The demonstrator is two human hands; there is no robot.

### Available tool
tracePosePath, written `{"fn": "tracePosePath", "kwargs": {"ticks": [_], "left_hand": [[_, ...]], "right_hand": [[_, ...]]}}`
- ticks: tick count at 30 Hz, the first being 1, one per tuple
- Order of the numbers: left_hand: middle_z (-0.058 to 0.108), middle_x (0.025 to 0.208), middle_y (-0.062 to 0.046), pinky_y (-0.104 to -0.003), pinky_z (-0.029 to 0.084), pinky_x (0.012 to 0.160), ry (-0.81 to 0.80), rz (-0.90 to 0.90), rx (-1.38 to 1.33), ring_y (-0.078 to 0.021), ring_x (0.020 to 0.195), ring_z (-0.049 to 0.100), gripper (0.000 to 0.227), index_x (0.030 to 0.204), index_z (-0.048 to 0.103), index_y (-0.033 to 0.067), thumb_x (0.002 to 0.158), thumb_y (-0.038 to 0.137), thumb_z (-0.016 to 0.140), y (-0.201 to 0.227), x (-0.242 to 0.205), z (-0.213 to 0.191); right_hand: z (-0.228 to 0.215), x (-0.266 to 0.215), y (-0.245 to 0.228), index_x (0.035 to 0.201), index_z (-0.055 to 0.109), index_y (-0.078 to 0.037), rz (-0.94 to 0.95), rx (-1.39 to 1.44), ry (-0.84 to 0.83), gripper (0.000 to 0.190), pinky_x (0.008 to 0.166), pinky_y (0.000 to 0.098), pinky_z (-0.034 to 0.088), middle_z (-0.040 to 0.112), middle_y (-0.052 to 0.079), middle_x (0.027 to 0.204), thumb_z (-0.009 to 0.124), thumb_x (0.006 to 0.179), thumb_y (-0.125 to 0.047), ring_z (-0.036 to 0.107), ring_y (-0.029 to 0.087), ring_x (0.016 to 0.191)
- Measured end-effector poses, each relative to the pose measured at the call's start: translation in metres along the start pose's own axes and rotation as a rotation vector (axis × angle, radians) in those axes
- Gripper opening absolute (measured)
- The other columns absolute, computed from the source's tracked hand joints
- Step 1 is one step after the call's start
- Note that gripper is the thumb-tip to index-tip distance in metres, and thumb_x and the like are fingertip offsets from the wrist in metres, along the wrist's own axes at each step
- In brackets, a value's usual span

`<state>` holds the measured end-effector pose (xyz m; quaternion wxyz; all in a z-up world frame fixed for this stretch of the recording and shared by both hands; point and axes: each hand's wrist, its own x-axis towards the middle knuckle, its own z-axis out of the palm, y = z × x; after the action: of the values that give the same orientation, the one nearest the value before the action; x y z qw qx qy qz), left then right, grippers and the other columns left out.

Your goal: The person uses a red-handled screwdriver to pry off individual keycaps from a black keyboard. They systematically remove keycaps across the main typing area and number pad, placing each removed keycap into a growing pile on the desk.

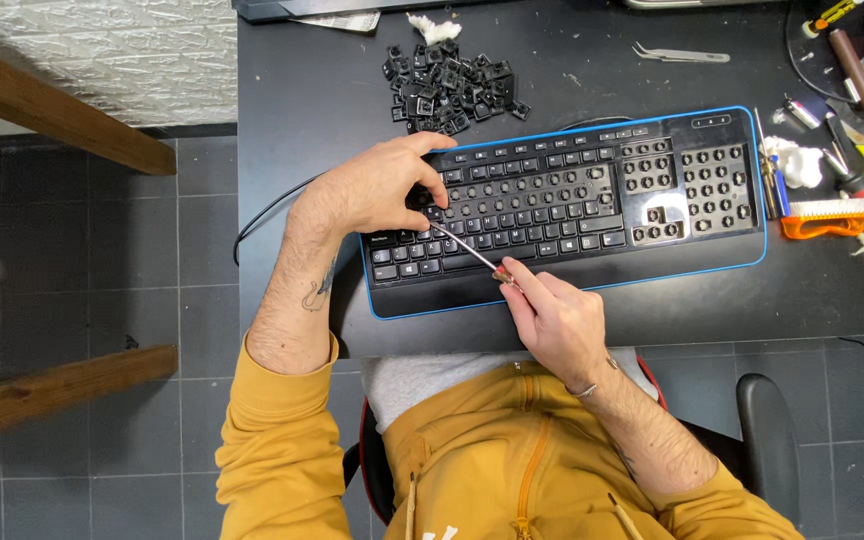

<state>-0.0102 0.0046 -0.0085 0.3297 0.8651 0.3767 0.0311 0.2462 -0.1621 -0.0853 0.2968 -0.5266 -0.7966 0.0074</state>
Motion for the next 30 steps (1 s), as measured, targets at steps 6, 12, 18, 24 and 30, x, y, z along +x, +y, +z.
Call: {"fn": "tracePosePath", "kwargs": {"ticks": [6,12,18,24,30], "left_hand": [[0.048,0.154,-0.015,-0.054,0.043,0.113,0.000,0.023,0.010,-0.0477,0.132,0.054,0.030,0.101,0.083,0.0237,0.072,0.017,0.088,-0.001,0.001,-0.001],[0.051,0.152,-0.017,-0.053,0.044,0.113,0.015,0.044,-0.024,-0.0472,0.133,0.053,0.026,0.101,0.083,0.0227,0.076,0.016,0.085,-0.007,0.002,0.002],[0.062,0.138,-0.022,-0.053,0.050,0.105,0.159,0.172,-0.124,-0.0455,0.121,0.063,0.019,0.103,0.082,0.0152,0.085,0.012,0.078,-0.007,-0.002,-0.006],[0.074,0.107,-0.004,-0.030,0.059,0.081,0.561,0.222,-0.253,-0.0188,0.088,0.073,0.024,0.109,0.079,0.0205,0.090,0.006,0.079,-0.012,0.001,-0.007],[0.071,0.095,0.001,-0.023,0.058,0.069,0.837,0.108,-0.133,-0.0113,0.074,0.067,0.028,0.107,0.080,0.0179,0.090,-0.003,0.073,-0.044,0.014,0.001]], "right_hand": [[0.000,-0.003,0.004,0.121,0.076,-0.012,0.020,0.047,-0.028,0.025,0.056,0.0311,0.056,0.069,0.004,0.072,0.063,0.102,-0.023,0.072,0.025,0.066],[-0.005,0.005,-0.002,0.120,0.076,-0.014,0.005,0.035,0.021,0.023,0.057,0.0295,0.054,0.060,0.003,0.069,0.068,0.099,-0.023,0.067,0.022,0.063],[0.001,-0.004,0.005,0.119,0.077,-0.012,0.067,0.167,0.067,0.025,0.054,0.0295,0.054,0.061,0.002,0.068,0.071,0.096,-0.021,0.067,0.024,0.060],[-0.004,0.003,0.000,0.116,0.078,-0.013,0.069,0.197,0.093,0.022,0.055,0.0302,0.055,0.061,0.002,0.067,0.070,0.096,-0.020,0.066,0.023,0.059],[-0.006,0.004,-0.001,0.113,0.078,-0.016,0.075,0.209,0.101,0.021,0.054,0.0309,0.056,0.063,0.002,0.067,0.071,0.095,-0.022,0.068,0.023,0.060]]}}
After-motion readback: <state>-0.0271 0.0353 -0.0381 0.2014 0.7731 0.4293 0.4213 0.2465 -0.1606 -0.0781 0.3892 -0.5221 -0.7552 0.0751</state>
